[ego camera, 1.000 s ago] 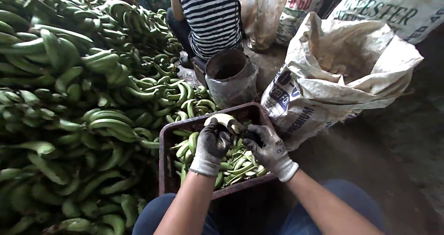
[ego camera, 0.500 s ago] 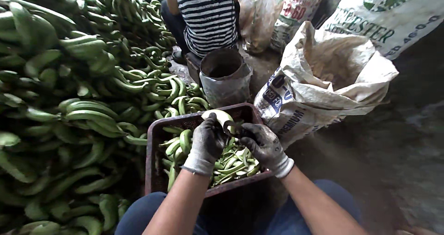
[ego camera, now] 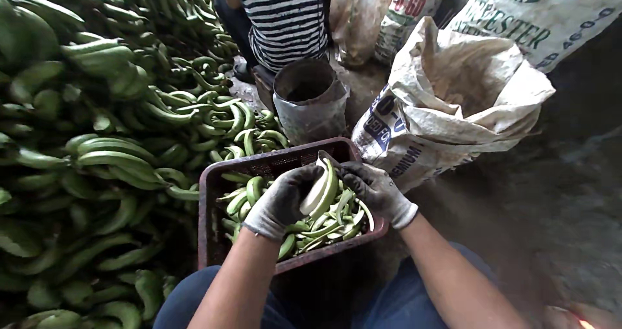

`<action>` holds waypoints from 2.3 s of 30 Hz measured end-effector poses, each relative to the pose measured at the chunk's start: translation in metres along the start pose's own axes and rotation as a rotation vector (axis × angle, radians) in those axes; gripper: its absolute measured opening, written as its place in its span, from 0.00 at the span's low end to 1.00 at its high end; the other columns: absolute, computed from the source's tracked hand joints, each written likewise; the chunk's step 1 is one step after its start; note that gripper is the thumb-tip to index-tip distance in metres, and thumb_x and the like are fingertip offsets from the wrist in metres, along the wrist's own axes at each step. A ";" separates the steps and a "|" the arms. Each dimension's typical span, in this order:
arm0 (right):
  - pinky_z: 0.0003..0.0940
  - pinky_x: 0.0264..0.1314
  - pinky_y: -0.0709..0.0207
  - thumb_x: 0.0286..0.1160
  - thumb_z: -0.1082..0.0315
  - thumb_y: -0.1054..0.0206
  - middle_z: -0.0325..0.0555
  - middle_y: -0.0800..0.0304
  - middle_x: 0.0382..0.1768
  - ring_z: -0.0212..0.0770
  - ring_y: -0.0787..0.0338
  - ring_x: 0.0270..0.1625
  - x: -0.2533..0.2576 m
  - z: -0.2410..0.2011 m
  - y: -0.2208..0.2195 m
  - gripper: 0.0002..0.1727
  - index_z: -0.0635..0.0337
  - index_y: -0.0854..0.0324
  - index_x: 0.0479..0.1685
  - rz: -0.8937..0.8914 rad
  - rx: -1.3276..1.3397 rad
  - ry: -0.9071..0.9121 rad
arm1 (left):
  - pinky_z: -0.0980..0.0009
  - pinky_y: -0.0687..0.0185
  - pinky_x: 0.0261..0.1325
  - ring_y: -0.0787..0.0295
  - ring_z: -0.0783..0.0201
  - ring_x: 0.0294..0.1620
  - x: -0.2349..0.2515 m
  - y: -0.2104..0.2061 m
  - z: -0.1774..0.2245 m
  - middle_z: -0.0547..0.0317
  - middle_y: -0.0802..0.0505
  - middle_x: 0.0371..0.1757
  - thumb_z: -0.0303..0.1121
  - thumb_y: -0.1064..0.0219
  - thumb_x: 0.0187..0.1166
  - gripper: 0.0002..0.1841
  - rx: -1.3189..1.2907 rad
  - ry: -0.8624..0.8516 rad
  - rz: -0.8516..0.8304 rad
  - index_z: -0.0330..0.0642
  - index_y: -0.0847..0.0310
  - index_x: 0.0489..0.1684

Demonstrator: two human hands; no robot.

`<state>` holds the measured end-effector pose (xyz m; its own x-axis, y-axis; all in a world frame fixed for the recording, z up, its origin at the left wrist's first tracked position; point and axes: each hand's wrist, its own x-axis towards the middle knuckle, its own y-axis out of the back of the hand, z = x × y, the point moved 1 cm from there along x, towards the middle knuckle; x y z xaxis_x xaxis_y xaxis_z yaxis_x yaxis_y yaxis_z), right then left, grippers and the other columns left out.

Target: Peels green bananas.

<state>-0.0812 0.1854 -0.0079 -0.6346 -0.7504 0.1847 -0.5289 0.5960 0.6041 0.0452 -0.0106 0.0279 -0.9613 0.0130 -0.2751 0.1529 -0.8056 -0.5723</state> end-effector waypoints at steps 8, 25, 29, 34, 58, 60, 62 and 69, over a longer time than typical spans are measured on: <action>0.46 0.54 0.13 0.84 0.35 0.47 0.35 0.06 0.48 0.33 0.09 0.48 0.007 0.008 0.010 0.28 0.41 0.12 0.63 -0.045 0.052 -0.117 | 0.66 0.11 0.36 0.10 0.63 0.32 0.009 0.008 -0.008 0.52 0.08 0.35 0.41 0.40 0.80 0.14 0.048 -0.015 -0.036 0.41 0.14 0.48; 0.51 0.68 0.16 0.76 0.33 0.35 0.45 0.11 0.62 0.42 0.11 0.63 -0.005 0.005 -0.009 0.35 0.46 0.19 0.74 0.273 -0.177 0.015 | 0.68 0.13 0.29 0.13 0.65 0.28 0.018 0.010 0.003 0.54 0.10 0.36 0.51 0.40 0.87 0.19 -0.171 -0.203 0.303 0.46 0.19 0.59; 0.44 0.73 0.18 0.77 0.44 0.29 0.40 0.10 0.63 0.37 0.13 0.67 -0.008 -0.001 -0.022 0.28 0.46 0.15 0.72 0.193 -0.104 0.173 | 0.67 0.10 0.35 0.11 0.64 0.32 0.015 0.013 0.005 0.54 0.10 0.35 0.53 0.45 0.89 0.22 -0.351 -0.181 0.196 0.43 0.18 0.50; 0.45 0.76 0.21 0.78 0.48 0.28 0.40 0.11 0.64 0.39 0.16 0.70 -0.008 -0.002 -0.017 0.24 0.45 0.13 0.70 0.164 -0.095 0.283 | 0.71 0.15 0.26 0.13 0.65 0.25 0.010 0.007 0.008 0.53 0.11 0.32 0.55 0.45 0.88 0.24 -0.160 -0.108 0.198 0.41 0.18 0.52; 0.49 0.76 0.24 0.83 0.49 0.34 0.42 0.11 0.64 0.43 0.17 0.71 -0.010 -0.010 -0.012 0.25 0.46 0.17 0.76 0.150 -0.281 0.457 | 0.70 0.13 0.27 0.11 0.65 0.27 -0.001 -0.004 0.016 0.52 0.09 0.36 0.50 0.46 0.91 0.21 -0.034 -0.085 0.091 0.42 0.18 0.59; 0.49 0.76 0.24 0.84 0.49 0.35 0.43 0.11 0.64 0.44 0.17 0.71 -0.009 -0.009 -0.013 0.25 0.46 0.18 0.76 0.157 -0.306 0.484 | 0.69 0.12 0.28 0.11 0.65 0.27 -0.002 -0.005 0.016 0.52 0.09 0.36 0.49 0.45 0.90 0.20 -0.031 -0.077 0.110 0.42 0.18 0.58; 0.49 0.76 0.24 0.84 0.48 0.36 0.43 0.11 0.63 0.43 0.17 0.70 -0.008 -0.009 -0.014 0.25 0.46 0.18 0.76 0.128 -0.265 0.448 | 0.70 0.14 0.27 0.12 0.65 0.27 -0.001 -0.004 0.015 0.52 0.09 0.36 0.50 0.42 0.89 0.20 -0.033 -0.076 0.131 0.42 0.17 0.58; 0.48 0.76 0.24 0.86 0.44 0.40 0.46 0.12 0.62 0.44 0.17 0.70 -0.008 -0.008 -0.018 0.28 0.49 0.19 0.77 0.108 -0.241 0.398 | 0.71 0.14 0.28 0.13 0.67 0.27 -0.002 -0.006 0.014 0.54 0.10 0.35 0.49 0.40 0.87 0.19 -0.045 -0.060 0.177 0.42 0.17 0.56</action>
<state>-0.0620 0.1787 -0.0138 -0.3890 -0.7669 0.5105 -0.2960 0.6288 0.7191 0.0427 -0.0146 0.0428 -0.9301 -0.1632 -0.3290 0.3299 -0.7648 -0.5534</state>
